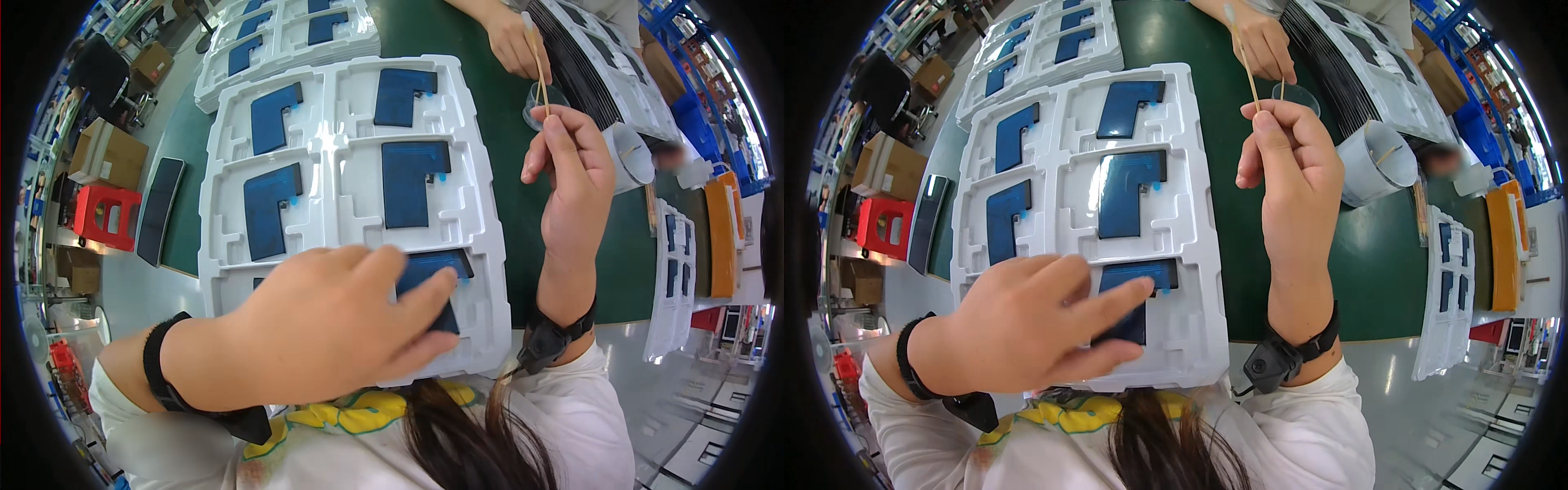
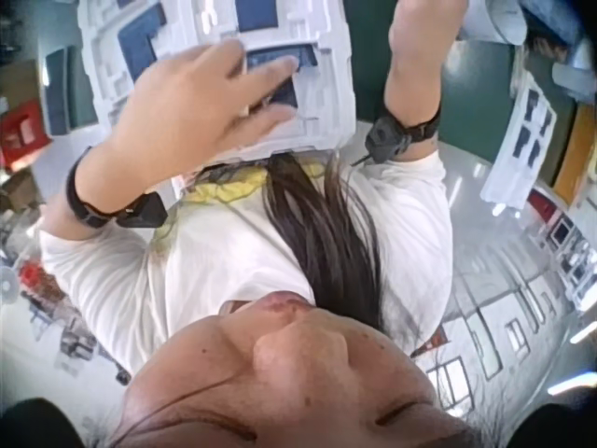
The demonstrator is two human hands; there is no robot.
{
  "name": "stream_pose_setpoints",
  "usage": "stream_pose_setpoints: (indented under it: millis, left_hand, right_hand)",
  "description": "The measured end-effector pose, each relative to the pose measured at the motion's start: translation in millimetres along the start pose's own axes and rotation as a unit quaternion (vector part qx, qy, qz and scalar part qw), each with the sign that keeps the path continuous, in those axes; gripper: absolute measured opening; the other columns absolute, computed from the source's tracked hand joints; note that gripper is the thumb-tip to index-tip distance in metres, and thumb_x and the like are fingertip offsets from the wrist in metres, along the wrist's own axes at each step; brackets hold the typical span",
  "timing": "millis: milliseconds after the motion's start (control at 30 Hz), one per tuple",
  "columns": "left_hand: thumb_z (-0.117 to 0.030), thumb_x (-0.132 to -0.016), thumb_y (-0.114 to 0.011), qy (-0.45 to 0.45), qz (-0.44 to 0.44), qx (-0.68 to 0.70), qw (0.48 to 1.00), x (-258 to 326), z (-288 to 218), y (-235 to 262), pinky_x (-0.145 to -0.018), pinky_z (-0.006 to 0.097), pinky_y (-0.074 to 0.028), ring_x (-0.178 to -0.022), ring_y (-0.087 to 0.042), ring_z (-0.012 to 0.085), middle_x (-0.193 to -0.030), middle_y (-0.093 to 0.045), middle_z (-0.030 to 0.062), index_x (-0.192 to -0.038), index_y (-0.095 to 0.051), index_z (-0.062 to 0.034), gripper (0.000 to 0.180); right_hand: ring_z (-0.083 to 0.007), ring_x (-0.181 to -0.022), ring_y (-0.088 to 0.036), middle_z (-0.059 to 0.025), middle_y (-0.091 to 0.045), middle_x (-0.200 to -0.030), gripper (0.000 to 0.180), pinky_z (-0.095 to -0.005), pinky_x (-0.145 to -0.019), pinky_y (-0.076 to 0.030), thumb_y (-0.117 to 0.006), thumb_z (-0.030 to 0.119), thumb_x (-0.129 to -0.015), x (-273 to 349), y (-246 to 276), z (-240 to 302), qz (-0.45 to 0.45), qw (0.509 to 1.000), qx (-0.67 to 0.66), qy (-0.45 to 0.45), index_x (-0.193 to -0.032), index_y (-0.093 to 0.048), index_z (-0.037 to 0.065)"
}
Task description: Cleaning electronic or mechanical components with a cotton swab and solvent liquid.
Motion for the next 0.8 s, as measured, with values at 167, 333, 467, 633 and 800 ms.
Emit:
stream_pose_setpoints:
  millis: [167, 333, 467, 633, 800]
  left_hand:
    - [-0.014, -0.09, -0.059, 0.231, 0.057, 0.502, 0.831, 10.0, 18.2, -27.4, -0.054, 0.027, -0.047, -0.059, -0.06, 0.0143, -0.081, -0.057, 0.0053, -0.113, -0.057, 0.0008, 0.028]
    - [-0.001, -0.089, -0.055, 0.365, -0.025, 0.69, 0.625, 24.3, 24.1, -34.4, -0.065, 0.025, -0.053, -0.067, -0.059, 0.0104, -0.087, -0.058, 0.0063, -0.109, -0.054, 0.0051, 0.021]
    - [0.005, -0.086, -0.055, 0.313, -0.107, 0.655, 0.68, 33.1, 34.9, -28.4, -0.065, 0.024, -0.053, -0.074, -0.058, 0.0096, -0.089, -0.057, 0.006, -0.118, -0.048, 0.0043, 0.033]
    - [0.008, -0.085, -0.052, 0.244, -0.226, 0.631, 0.701, 42.8, 61.7, -18.3, -0.065, 0.024, -0.054, -0.079, -0.054, 0.0086, -0.089, -0.052, 0.0046, -0.133, -0.037, 0.0012, 0.05]
    - [0.005, -0.085, -0.052, 0.277, -0.25, 0.617, 0.693, 49.3, 79.4, -6.0, -0.066, 0.025, -0.056, -0.079, -0.055, 0.0088, -0.09, -0.051, 0.0041, -0.134, -0.036, 0.0021, 0.052]
  right_hand:
    - [-0.0049, -0.052, -0.046, -0.0004, -0.051, -0.061, 0.016, -0.0186, -0.05, -0.037, -0.05, 0.012, -0.093, 0.0, -3.5, -1.8, -0.01, 1.0, 0.002, -0.002, -0.096, -0.058, -0.002]
    - [-0.0053, -0.053, -0.047, -0.0007, -0.051, -0.062, 0.016, -0.0189, -0.051, -0.037, -0.05, 0.012, -0.093, -0.1, -4.4, -1.8, 0.006, 1.0, -0.007, -0.006, -0.095, -0.058, -0.002]
    - [-0.0065, -0.056, -0.048, -0.0015, -0.052, -0.067, 0.016, -0.0191, -0.053, -0.037, -0.05, 0.011, -0.093, 3.8, -9.6, 3.4, 0.039, 0.999, -0.027, -0.003, -0.095, -0.058, -0.002]
    - [-0.0052, -0.056, -0.042, -0.0005, -0.05, -0.068, 0.015, -0.0183, -0.053, -0.035, -0.047, 0.006, -0.092, 12.9, -18.1, 5.3, 0.109, 0.991, -0.071, -0.031, -0.095, -0.058, -0.004]
    - [-0.0036, -0.057, -0.038, 0.0002, -0.049, -0.069, 0.018, -0.0182, -0.052, -0.031, -0.045, -0.001, -0.086, 19.6, -22.5, 10.6, 0.137, 0.989, -0.039, -0.036, -0.097, -0.06, -0.005]
Point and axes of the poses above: each hand's wrist, its own x-axis away from the middle knuckle, its own y-axis out of the back of the hand, z = x × y, the point moved 5 cm from there along -x, towards the middle knuckle
